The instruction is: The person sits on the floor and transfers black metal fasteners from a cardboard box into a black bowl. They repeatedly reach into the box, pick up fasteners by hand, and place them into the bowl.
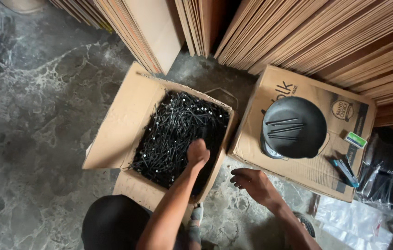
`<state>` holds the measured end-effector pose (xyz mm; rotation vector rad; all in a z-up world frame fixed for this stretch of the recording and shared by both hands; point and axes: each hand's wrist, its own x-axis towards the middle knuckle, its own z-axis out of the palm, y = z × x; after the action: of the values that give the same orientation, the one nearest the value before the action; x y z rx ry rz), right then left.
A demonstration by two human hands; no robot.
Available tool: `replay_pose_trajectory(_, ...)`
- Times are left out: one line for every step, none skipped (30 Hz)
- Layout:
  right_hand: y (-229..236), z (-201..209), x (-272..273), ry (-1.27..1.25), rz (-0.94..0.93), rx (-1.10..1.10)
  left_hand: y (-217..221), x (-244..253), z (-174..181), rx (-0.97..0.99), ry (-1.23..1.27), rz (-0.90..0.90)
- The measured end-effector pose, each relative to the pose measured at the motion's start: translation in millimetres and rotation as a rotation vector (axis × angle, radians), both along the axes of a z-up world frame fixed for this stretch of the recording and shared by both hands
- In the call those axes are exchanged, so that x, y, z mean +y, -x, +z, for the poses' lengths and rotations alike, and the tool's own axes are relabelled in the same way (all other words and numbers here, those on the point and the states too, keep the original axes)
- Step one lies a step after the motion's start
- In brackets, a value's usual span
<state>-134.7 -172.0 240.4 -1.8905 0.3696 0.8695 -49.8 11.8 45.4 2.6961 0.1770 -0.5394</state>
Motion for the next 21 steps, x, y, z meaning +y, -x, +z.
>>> replay_pose_trajectory(2, -2, -1, -0.001, 0.005, 0.001, 7, 1, 14, 0.001, -0.001, 0.005)
replay_pose_trajectory(4, -4, 0, -0.013, 0.016, -0.033, 15, 3, 28, 0.031, 0.061, 0.089)
replay_pose_trajectory(3, -7, -1, -0.025, 0.026, -0.073, 18, 4, 42, 0.055, 0.125, 0.172)
replay_pose_trajectory(3, -11, 0, -0.025, 0.03, -0.078, 21, 3, 60, 0.05, 0.125, 0.176)
replay_pose_trajectory(6, -16, -1, -0.009, 0.025, -0.134, 28, -1, 77, 0.058, 0.223, 0.188)
replay_pose_trajectory(9, -20, -3, 0.006, 0.021, -0.19, 34, -5, 94, 0.067, 0.32, 0.2)
replay_pose_trajectory(8, -27, -4, 0.016, 0.02, -0.194, 41, -14, 114, 0.065, 0.331, 0.197)
replay_pose_trajectory(8, -33, -6, 0.025, -0.032, -0.22, 49, -22, 133, 0.044, 0.383, 0.161)
replay_pose_trajectory(8, -39, -8, 0.032, -0.087, -0.247, 56, -30, 153, 0.023, 0.432, 0.121)
replay_pose_trajectory(7, -29, -8, 0.041, -0.093, -0.251, 62, -38, 157, 0.022, 0.441, 0.114)
replay_pose_trajectory(6, -18, -8, 0.021, -0.142, -0.303, 68, -45, 161, 0.004, 0.498, 0.062)
replay_pose_trajectory(6, -7, -7, 0.0, -0.192, -0.356, 74, -52, 165, -0.013, 0.555, 0.009)
replay_pose_trajectory(6, -3, -10, 0.011, -0.196, -0.362, 75, -57, 175, -0.017, 0.565, 0.002)
replay_pose_trajectory(5, 0, -12, 0.038, -0.245, -0.392, 77, -61, 184, -0.002, 0.62, -0.04)
replay_pose_trajectory(6, 3, -12, 0.064, -0.293, -0.417, 79, -64, 194, 0.016, 0.673, -0.08)
replay_pose_trajectory(6, 4, -17, 0.073, -0.296, -0.42, 81, -66, 201, 0.016, 0.681, -0.085)
replay_pose_trajectory(6, 4, -21, 0.03, -0.33, -0.431, 82, -66, 208, -0.001, 0.682, -0.12)
replay_pose_trajectory(5, 3, -24, -0.014, -0.363, -0.443, 83, -66, 215, -0.018, 0.682, -0.156)
replay_pose_trajectory(5, 3, -29, -0.015, -0.362, -0.445, 81, -68, 215, -0.02, 0.681, -0.155)
replay_pose_trajectory(5, 2, -33, -0.058, -0.374, -0.479, 80, -70, 214, -0.041, 0.676, -0.216)
replay_pose_trajectory(7, 0, -35, -0.105, -0.383, -0.507, 81, -69, 213, -0.058, 0.667, -0.27)
